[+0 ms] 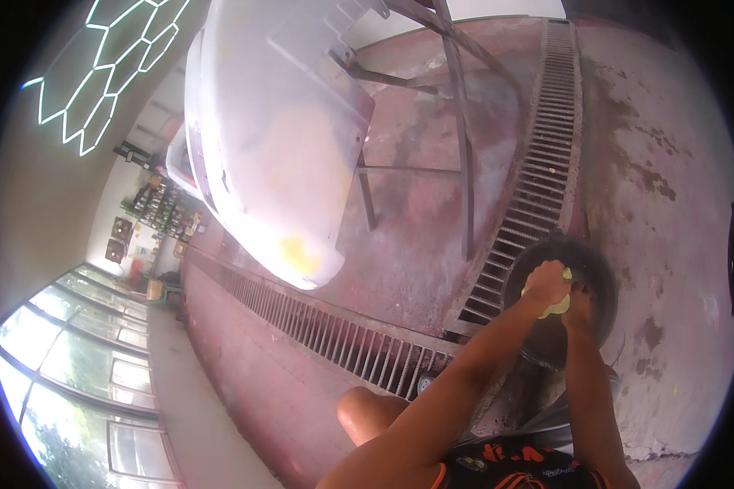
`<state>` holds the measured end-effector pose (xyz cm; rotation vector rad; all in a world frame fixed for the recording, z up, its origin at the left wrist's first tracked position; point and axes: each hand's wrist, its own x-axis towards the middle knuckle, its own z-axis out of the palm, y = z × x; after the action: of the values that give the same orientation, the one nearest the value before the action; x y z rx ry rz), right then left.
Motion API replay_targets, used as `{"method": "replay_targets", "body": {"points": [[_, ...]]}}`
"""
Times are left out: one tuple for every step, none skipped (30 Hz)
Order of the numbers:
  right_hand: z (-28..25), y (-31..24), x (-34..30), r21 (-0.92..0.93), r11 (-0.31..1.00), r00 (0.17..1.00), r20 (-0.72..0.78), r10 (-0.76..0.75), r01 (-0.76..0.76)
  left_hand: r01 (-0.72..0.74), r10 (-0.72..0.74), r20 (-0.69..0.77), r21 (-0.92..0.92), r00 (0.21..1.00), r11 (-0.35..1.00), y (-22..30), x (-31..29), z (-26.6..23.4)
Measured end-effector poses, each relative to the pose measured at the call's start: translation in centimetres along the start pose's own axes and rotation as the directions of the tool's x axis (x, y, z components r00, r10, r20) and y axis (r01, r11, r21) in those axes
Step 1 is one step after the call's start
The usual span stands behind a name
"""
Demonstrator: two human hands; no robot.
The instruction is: The person sands a white car bumper with a black sanding block, focusing on a specific area. They repeatedly dip the sanding block into a bucket of water and wipe the surface with a yellow cloth to remove residue. The task involves continuous sanding and cleaning of the same section of the bumper.
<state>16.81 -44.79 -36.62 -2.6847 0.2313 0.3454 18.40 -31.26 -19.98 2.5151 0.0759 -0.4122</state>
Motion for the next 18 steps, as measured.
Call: {"method": "replay_targets", "body": {"points": [[0.8,0.0,0.0,-0.067,0.998,0.999,0.034,-0.012,0.015,0.054,-0.054,0.005,0.028,0.999,0.998,-1.5,1.7,2.0],[1.4,-0.6,-0.4,-0.096,0.995,0.997,0.076,-0.016,0.023,0.116,-0.117,0.007,0.055,0.993,0.992,-3.6,3.4,4.3],[1.7,-0.7,-0.6,-0.127,0.992,0.993,0.117,-0.004,0.019,0.17,-0.172,0.019,0.082,0.985,0.982,-5.1,4.6,5.8],[1.5,0.2,0.0,-0.157,0.987,0.99,0.139,0.039,-0.017,0.253,-0.255,0.142,0.032,0.957,0.967,-4.8,5.7,6.5],[1.2,-0.6,-0.5,-0.213,0.977,0.982,0.183,0.053,-0.013,0.246,-0.255,0.11,0.084,0.961,0.966,-6.2,5.6,8.1],[-0.6,-1.9,-1.7,-0.274,0.961,0.972,0.218,0.087,-0.025,0.223,-0.236,0.092,0.132,0.967,0.966,-7.3,5.1,10.7],[-1.7,-2.1,-2.2,-0.338,0.94,0.961,0.243,0.129,-0.041,0.188,-0.214,0.14,0.176,0.967,0.966,-8.6,5.4,12.6],[-0.8,-0.8,-1.2,-0.358,0.933,0.946,0.289,0.15,-0.038,0.141,-0.184,0.186,0.221,0.965,0.965,-9.6,5.7,14.2],[0.9,0.7,0.5,-0.372,0.928,0.928,0.333,0.165,-0.031,0.092,-0.157,0.231,0.267,0.96,0.959,-10.5,6.0,15.7],[2.5,0.3,1.1,-0.375,0.927,0.908,0.396,0.138,0.023,0.16,-0.224,0.242,0.258,0.944,0.953,-13.4,6.7,16.8],[3.1,0.4,0.7,-0.401,0.916,0.926,0.35,0.145,0.008,0.209,-0.283,0.151,0.377,0.947,0.902,-13.8,6.8,19.6],[3.2,0.0,0.5,-0.423,0.906,0.945,0.293,0.146,-0.009,0.274,-0.342,0.057,0.483,0.938,0.832,-14.3,6.8,22.2],[3.0,-0.3,1.1,-0.44,0.897,0.964,0.222,0.146,-0.035,0.37,-0.336,-0.186,0.667,0.923,0.646,-13.7,6.8,24.9],[3.6,0.3,1.9,-0.395,0.917,0.977,0.164,0.133,-0.058,0.402,-0.334,-0.231,0.631,0.914,0.664,-14.1,6.8,24.7],[4.1,0.8,2.7,-0.348,0.935,0.988,0.106,0.115,-0.071,0.43,-0.328,-0.279,0.588,0.903,0.685,-14.3,7.1,24.4],[4.8,1.2,3.0,-0.299,0.951,0.993,0.059,0.1,-0.078,0.411,-0.352,-0.213,0.506,0.911,0.758,-13.3,7.1,22.7],[3.8,0.5,1.6,-0.276,0.957,0.991,0.07,0.11,-0.087,0.392,-0.404,-0.03,0.317,0.914,0.864,-13.1,6.9,20.5],[0.6,-1.7,-0.7,-0.254,0.963,0.989,0.094,0.115,-0.088,0.43,-0.439,0.137,0.095,0.888,0.898,-13.3,6.1,18.0]]}}
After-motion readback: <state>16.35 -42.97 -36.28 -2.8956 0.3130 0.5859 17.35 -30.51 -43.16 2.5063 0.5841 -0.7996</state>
